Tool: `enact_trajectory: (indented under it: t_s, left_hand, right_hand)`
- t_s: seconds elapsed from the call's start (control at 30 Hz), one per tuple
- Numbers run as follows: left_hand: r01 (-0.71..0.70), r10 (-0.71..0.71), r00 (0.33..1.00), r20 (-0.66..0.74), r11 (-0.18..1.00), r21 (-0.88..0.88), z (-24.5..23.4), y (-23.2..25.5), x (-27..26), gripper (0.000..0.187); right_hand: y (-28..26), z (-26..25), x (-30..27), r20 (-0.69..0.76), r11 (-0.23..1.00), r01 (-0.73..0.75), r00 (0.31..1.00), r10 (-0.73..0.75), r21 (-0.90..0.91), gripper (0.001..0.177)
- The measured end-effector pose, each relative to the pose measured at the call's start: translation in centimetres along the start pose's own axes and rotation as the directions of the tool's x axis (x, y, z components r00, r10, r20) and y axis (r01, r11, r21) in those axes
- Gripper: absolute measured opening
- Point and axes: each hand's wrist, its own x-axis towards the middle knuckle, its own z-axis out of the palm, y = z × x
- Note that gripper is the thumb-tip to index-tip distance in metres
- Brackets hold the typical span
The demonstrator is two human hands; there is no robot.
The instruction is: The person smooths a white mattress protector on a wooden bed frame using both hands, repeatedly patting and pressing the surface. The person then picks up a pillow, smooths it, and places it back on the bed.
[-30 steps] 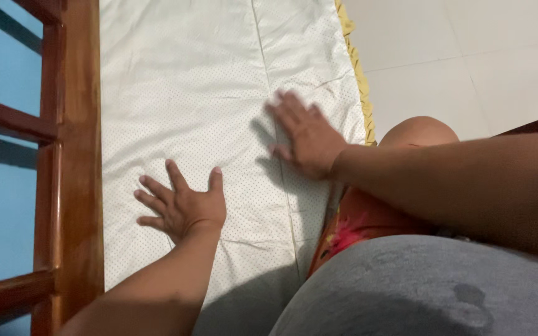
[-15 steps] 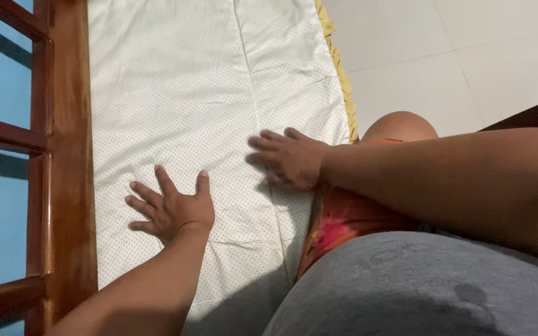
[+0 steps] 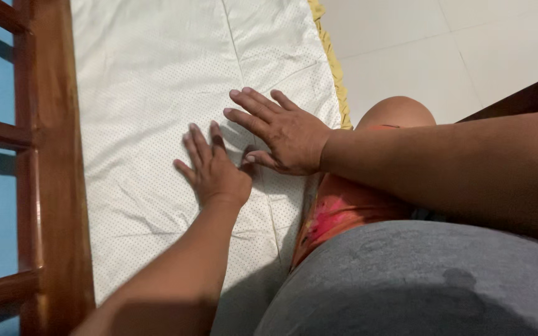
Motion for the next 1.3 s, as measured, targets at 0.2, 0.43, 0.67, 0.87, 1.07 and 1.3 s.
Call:
enact_trajectory:
  t_s: [0.2, 0.43, 0.67, 0.87, 1.07, 1.3]
  left_hand:
    - [0.078, -0.068, 0.985, 0.157, 0.995, -0.054, -0.6, 0.5, 0.6, 0.103]
    - [0.053, -0.038, 0.991, 0.126, 0.992, -0.118, -0.7, 0.3, 0.3, 0.103]
    - [0.05, -0.034, 0.991, 0.126, 0.991, -0.126, -0.9, 0.3, 0.4, 0.101]
    - [0.041, -0.033, 0.996, 0.077, 0.994, -0.103, -0.1, 0.5, 0.4, 0.101]
    - [0.027, -0.023, 0.996, 0.081, 0.998, -0.059, 0.3, 0.1, 0.7, 0.096]
    - [-0.01, 0.0, 0.997, -0.08, 0.993, -0.121, 1.6, 0.2, -3.5, 0.091]
  right_hand:
    - [1.9, 1.6, 1.4, -0.057, 0.996, -0.083, 0.995, 0.082, -0.02, 0.082]
    - [1.6, 3.2, 3.5, 0.09, 0.964, -0.263, 0.961, 0.26, 0.024, 0.078]
    - [1.5, 2.7, 3.5, 0.202, 0.963, -0.269, 0.943, 0.264, -0.002, 0.079]
    - [3.1, 2.8, 1.5, 0.224, 0.966, -0.259, 0.941, 0.252, 0.0, 0.081]
    - [4.2, 1.7, -1.0, 0.289, 0.957, -0.283, 0.913, 0.288, -0.06, 0.081]
    - [2.7, 0.0, -2.2, 0.077, 0.981, -0.185, 0.981, 0.18, 0.063, 0.078]
